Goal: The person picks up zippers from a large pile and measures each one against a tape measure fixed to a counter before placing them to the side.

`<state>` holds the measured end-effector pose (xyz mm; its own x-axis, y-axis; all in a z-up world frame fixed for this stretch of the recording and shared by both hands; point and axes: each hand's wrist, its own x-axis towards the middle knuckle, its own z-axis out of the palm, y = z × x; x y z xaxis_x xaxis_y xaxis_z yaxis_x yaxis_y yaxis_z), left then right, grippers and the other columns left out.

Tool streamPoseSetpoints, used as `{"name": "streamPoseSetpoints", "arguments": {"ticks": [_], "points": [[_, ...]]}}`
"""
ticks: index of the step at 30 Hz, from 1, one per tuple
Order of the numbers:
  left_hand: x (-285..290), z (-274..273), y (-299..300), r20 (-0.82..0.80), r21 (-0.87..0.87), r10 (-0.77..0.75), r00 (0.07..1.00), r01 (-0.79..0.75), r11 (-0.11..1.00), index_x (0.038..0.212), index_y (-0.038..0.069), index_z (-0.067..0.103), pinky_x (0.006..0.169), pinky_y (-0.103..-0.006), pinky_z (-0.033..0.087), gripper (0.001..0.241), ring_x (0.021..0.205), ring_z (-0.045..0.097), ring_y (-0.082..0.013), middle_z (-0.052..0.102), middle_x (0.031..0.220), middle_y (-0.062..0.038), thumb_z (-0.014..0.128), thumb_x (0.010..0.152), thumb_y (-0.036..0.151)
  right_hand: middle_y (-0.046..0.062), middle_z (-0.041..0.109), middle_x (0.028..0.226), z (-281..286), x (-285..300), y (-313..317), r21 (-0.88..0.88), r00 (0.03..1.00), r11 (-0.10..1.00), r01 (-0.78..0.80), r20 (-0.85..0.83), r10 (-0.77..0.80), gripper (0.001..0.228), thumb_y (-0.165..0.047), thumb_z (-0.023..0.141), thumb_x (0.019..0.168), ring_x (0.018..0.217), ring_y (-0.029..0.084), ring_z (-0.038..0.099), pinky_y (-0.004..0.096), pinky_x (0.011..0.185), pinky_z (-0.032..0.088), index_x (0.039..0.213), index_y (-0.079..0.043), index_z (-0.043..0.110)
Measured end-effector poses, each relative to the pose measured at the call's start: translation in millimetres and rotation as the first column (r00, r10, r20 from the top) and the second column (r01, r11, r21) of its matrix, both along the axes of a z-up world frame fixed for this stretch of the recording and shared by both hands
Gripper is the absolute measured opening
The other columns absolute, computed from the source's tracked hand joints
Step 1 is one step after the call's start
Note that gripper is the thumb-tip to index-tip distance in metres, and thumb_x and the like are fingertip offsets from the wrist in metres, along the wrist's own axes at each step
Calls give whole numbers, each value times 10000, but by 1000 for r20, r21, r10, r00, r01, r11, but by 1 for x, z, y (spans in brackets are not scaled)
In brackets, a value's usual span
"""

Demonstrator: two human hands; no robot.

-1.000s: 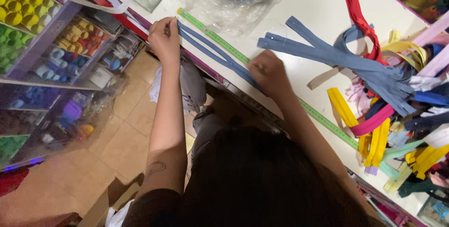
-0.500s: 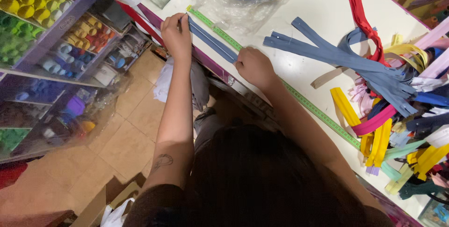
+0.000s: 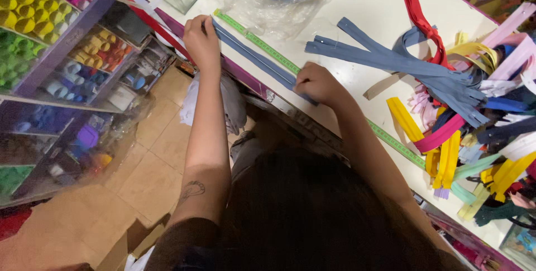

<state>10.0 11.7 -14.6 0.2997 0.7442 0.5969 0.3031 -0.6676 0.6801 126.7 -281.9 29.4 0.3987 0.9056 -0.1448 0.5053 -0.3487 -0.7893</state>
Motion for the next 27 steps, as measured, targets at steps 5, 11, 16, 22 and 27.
{"name": "streamPoseSetpoints", "arguments": {"ticks": [5, 11, 16, 22, 27], "points": [[2, 1, -1, -47, -7, 42, 998, -42, 999, 895, 125, 696, 585, -411, 474, 142, 728, 624, -269, 636, 857, -41, 569, 929, 179, 18, 593, 837, 8, 5, -39, 128, 995, 992, -13, -100, 26, 131, -159, 715, 722, 934, 136, 548, 288, 800, 419, 642, -93, 633], [4, 1, -7, -9, 107, 51, 999, -50, 993, 919, 108, 695, 562, -384, 495, 131, 703, 630, -242, 641, 855, -49, 585, 948, 171, 26, 533, 834, 31, -7, -51, 198, 976, 979, -53, -199, 93, 260, -106, 652, 867, 875, 142, 532, 274, 803, 383, 666, -108, 487], [-1, -11, -10, 136, -154, 31, 990, -9, 988, 1378, 102, 479, 801, -322, 494, 390, 938, 611, -201, 518, 1267, -125, 492, 1038, 293, -36, 573, 806, 34, -19, -50, 63, 936, 967, 245, -277, -219, 177, -167, 659, 868, 757, 84, 493, 257, 700, 363, 718, -140, 569], [-20, 29, -90, 316, 115, -254, 914, 229, 967, 1046, 52, 608, 806, -403, 465, 108, 908, 590, -305, 565, 965, -129, 563, 950, 33, 88, 655, 827, 9, -18, -56, 249, 922, 903, 351, -261, -286, 126, -163, 700, 910, 719, 170, 567, 321, 695, 449, 829, -70, 676], [-20, 47, -174, 172, -51, -668, 725, 683, 728, 923, 103, 743, 775, -337, 552, 115, 863, 698, -244, 712, 891, -54, 785, 816, 96, 100, 657, 947, -5, -18, -57, 307, 914, 873, 378, -274, -300, 95, -128, 713, 903, 841, 197, 613, 348, 774, 502, 931, -46, 675]]}}
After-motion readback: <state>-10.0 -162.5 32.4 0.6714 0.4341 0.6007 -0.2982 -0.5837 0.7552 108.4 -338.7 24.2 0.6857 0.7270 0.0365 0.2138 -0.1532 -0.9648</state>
